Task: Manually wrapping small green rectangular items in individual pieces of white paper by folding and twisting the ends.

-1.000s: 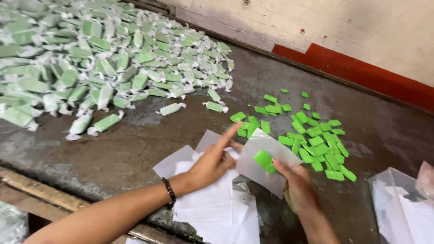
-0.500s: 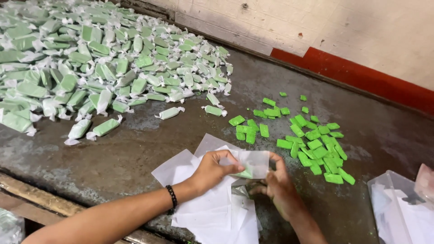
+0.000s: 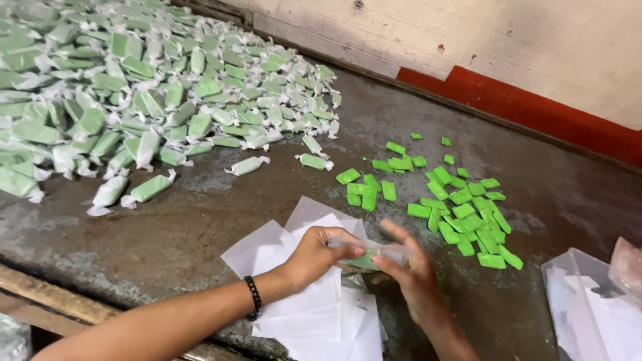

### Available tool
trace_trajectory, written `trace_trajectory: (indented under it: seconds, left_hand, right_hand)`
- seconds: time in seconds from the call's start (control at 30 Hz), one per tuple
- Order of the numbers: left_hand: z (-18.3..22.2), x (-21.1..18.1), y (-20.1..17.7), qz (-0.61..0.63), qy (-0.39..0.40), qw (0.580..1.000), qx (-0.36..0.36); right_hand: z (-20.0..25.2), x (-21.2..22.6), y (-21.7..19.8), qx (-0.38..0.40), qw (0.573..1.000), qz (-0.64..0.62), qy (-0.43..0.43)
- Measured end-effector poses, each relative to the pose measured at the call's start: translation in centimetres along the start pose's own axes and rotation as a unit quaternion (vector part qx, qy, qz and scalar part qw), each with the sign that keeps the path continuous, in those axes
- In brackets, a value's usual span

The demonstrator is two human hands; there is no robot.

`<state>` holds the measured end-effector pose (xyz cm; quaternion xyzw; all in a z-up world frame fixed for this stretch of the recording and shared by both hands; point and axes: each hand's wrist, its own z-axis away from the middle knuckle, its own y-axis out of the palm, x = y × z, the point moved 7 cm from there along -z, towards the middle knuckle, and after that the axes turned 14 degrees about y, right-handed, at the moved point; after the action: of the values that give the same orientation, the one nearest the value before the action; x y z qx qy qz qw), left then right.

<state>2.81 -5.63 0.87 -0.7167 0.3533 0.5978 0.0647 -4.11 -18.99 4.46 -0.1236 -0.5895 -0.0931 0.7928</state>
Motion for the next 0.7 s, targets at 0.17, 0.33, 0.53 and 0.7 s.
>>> trace_trajectory:
  seconds: [0.17, 0.33, 0.53, 0.7]
  left_hand:
    - [-0.6, 0.6, -1.5, 0.032, 0.008, 0.998, -0.047]
    - [0.0, -0.2, -1.6, 0.087, -0.051, 0.989, -0.111]
    - [0.0, 1.2, -1.9, 0.092, -0.100, 0.985, -0.107]
    - [-0.5, 0.4, -2.4, 0.078, -0.100, 0.987, -0.097]
  right_hand:
    - [-2.9, -2.4, -2.8, -0.091, 0.995, -0.041, -0.026]
    - [-1.1, 0.0, -4.3, -0.127, 0.984, -0.066, -0.105]
    - [-1.9, -1.5, -1.9, -0.050, 0.993, 0.095, -0.058]
    - [-2.1, -1.1, -3.8, -0.083, 0.994, 0.058, -0.040]
